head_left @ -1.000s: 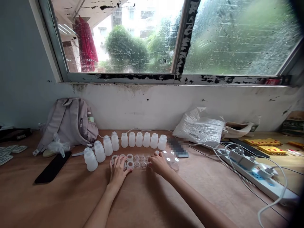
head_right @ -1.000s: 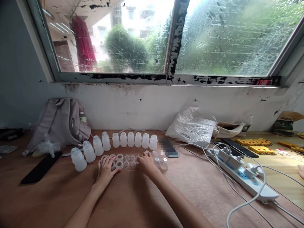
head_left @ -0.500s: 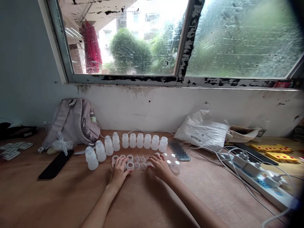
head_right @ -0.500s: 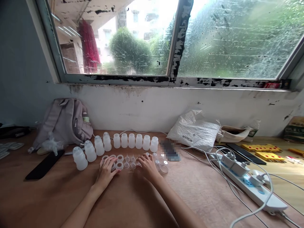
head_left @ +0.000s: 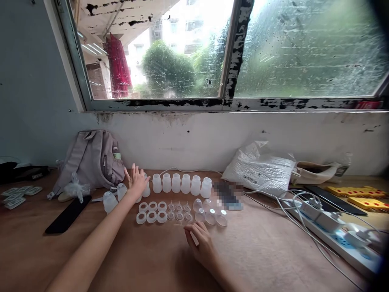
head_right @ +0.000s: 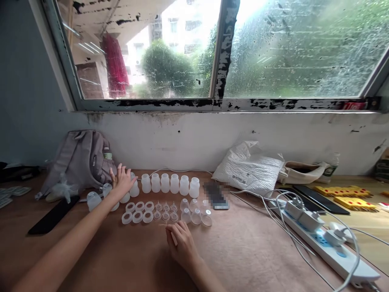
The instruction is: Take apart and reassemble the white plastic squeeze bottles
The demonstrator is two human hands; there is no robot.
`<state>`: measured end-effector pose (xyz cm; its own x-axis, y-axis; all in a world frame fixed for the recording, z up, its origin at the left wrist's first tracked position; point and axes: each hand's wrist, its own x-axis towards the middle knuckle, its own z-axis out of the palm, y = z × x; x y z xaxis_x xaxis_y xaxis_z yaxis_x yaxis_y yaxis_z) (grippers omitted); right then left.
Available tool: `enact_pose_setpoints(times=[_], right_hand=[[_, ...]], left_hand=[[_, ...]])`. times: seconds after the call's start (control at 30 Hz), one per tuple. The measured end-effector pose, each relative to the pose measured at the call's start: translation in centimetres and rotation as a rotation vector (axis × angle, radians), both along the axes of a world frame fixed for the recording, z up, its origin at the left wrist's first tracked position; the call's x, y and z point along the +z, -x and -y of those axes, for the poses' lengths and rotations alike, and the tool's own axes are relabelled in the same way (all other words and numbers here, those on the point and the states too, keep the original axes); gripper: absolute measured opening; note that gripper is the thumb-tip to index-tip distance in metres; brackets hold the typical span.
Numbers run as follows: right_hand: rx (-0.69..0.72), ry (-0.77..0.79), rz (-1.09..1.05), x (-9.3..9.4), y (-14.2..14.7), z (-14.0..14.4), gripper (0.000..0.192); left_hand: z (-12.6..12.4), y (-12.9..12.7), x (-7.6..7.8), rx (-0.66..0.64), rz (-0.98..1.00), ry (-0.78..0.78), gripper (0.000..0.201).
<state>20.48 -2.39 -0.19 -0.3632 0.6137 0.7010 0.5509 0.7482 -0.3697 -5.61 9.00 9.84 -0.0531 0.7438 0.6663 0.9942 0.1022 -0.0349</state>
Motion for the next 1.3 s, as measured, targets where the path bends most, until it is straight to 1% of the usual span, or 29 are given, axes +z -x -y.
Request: enact_pose_setpoints(times=[0.07, 0.17, 0.23, 0.33, 0.4, 0.47, 0.5, 0.57, 0.6, 0.63, 0.7, 0.77, 0.83, 0.87, 0.93, 1.0, 1.07, 1.13, 1.23, 1.3], right_hand=[[0.004, 0.017, -0.024, 0.0, 0.0, 0.0, 0.015], [0.006, 0.038, -0.099, 0.1, -0.3, 0.1, 0.016], [0.012, 0.051, -0.163, 0.2, -0.5, 0.1, 0.016], [0.01, 0.07, -0.228, 0.1, -0.6, 0.2, 0.016], [0.004, 0.083, -0.238, 0.0, -0.5, 0.1, 0.015], [0.003, 0.096, -0.237, -0.1, -0.4, 0.0, 0.015], [0.003, 0.104, -0.237, -0.1, -0.3, 0.0, 0.015], [0.001, 0.13, -0.236, -0.2, -0.3, -0.1, 0.015], [-0.001, 0.146, -0.235, -0.2, -0.3, -0.2, 0.014], [-0.003, 0.166, -0.232, -0.2, -0.3, -0.1, 0.014], [-0.005, 0.213, -0.224, -0.3, -0.3, 0.0, 0.013], [0.001, 0.259, -0.214, -0.3, -0.2, 0.2, 0.013], [0.014, 0.302, -0.207, -0.2, -0.1, 0.5, 0.014], [0.02, 0.325, -0.208, -0.1, 0.0, 0.6, 0.015], [0.028, 0.374, -0.221, 0.1, 0.1, 0.7, 0.017], [0.021, 0.41, -0.251, 0.4, 0.2, 0.5, 0.018], [0.0, 0.434, -0.286, 0.5, 0.0, 0.1, 0.019], [-0.024, 0.458, -0.319, 0.7, -0.3, -0.3, 0.02], [-0.022, 0.53, -0.372, 1.0, -0.7, -0.6, 0.024], [0.012, 0.614, -0.405, 1.4, -0.7, -0.4, 0.027]], left_hand=[[-0.9, 0.1, -0.2, 0.037, -0.021, 0.032, 0.03], [-0.6, -0.3, -0.3, 0.019, -0.013, -0.004, 0.024], [0.7, -0.8, 0.4, -0.015, 0.03, -0.064, 0.022], [3.6, -1.6, 2.4, -0.081, 0.152, -0.214, 0.026], [6.0, -2.0, 3.5, -0.182, 0.292, -0.331, 0.031], [8.2, -2.7, 3.6, -0.349, 0.505, -0.42, 0.035], [9.1, -3.1, 3.2, -0.446, 0.65, -0.421, 0.038], [10.6, -4.3, 1.5, -0.612, 0.989, -0.376, 0.042], [11.2, -5.0, 0.3, -0.644, 1.141, -0.322, 0.042], [11.6, -5.8, -1.0, -0.649, 1.265, -0.228, 0.042], [12.3, -7.2, -3.5, -0.659, 1.439, -0.017, 0.043], [12.8, -8.4, -5.4, -0.687, 1.613, 0.158, 0.044], [13.2, -9.2, -6.6, -0.687, 1.828, 0.295, 0.045], [13.3, -9.5, -6.9, -0.665, 1.943, 0.358, 0.046], [13.4, -10.0, -7.3, -0.589, 2.155, 0.477, 0.046], [13.3, -10.3, -7.5, -0.524, 2.301, 0.602, 0.045], [13.2, -10.5, -7.7, -0.538, 2.367, 0.728, 0.045], [13.2, -10.6, -7.9, -0.639, 2.356, 0.83, 0.045], [13.6, -10.6, -8.1, -0.824, 2.239, 0.909, 0.047], [14.0, -10.5, -8.3, -0.895, 2.126, 0.952, 0.047]])
